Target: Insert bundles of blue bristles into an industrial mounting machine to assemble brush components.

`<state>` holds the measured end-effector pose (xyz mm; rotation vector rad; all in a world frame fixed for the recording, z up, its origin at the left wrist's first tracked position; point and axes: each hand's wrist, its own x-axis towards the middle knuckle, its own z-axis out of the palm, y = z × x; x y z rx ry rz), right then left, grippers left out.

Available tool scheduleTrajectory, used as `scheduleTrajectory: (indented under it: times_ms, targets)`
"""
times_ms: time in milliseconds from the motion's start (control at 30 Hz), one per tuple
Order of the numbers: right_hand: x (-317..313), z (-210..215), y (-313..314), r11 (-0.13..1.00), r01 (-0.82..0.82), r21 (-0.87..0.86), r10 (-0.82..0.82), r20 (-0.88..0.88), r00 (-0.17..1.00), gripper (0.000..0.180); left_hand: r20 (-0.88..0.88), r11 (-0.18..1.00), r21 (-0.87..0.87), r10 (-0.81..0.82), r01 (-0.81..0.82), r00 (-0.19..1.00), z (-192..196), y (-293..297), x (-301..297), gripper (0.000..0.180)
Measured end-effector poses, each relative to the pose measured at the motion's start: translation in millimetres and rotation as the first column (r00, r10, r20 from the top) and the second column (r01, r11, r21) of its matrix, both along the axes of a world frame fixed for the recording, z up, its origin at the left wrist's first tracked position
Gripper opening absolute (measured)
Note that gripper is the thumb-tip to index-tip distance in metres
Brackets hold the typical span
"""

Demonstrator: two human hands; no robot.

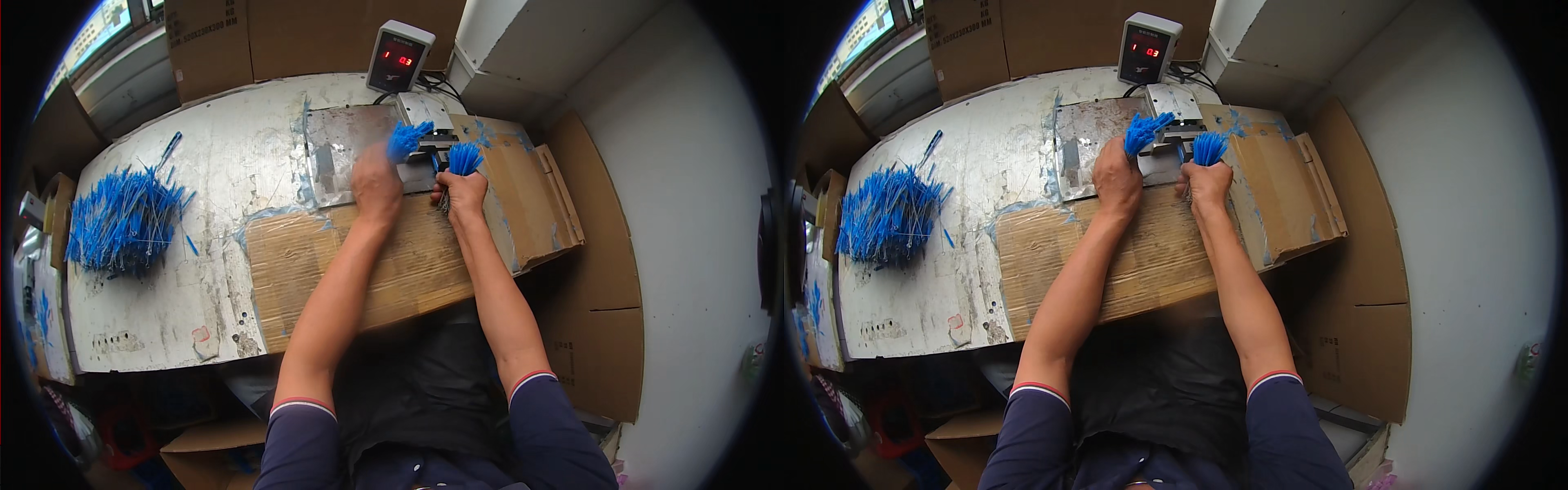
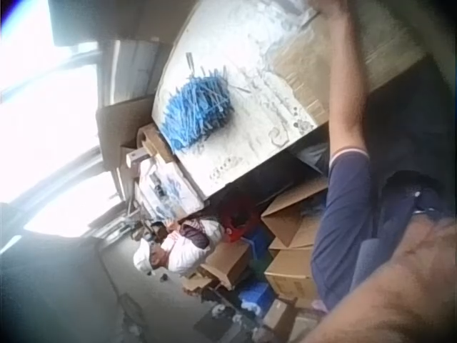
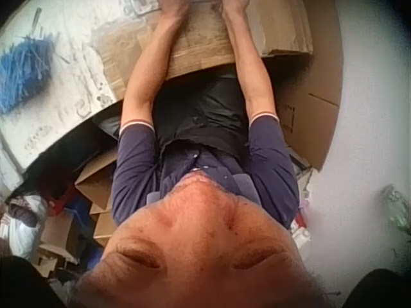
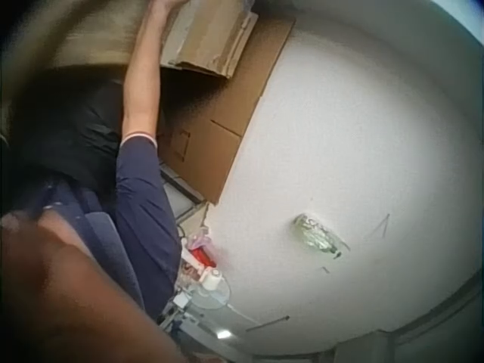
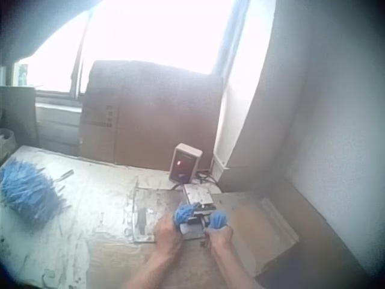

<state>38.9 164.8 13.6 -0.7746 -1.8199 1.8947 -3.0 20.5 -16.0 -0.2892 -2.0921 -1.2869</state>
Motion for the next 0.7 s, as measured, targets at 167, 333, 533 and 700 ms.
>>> scheduleTrajectory:
  times_ms: [167,333,533,700]
  targets:
    - [2.1,-3.6,6.1,0.987,-0.045,-0.155,0.036,-0.057,0.998,0.01,-0.006,0.994,-0.103,-0.025,0.025,1.0,-4.9,0.6,0.3,0.013]
    - [8.9,-2.7,11.5,0.967,-0.08,-0.242,0.05,-0.125,0.991,0.009,0.082,0.982,-0.153,-0.097,0.109,0.992,-9.3,1.6,0.5,0.016]
    - [15.7,-6.6,15.5,0.971,-0.105,-0.215,0.077,-0.133,0.988,0.012,0.094,0.977,-0.176,-0.106,0.122,0.99,-9.3,2.2,-1.3,0.018]
    - [24.2,-10.8,23.6,0.955,-0.176,-0.237,0.134,-0.186,0.973,0.014,0.108,0.973,-0.19,-0.113,0.132,0.988,-7.3,3.0,-0.1,0.021]
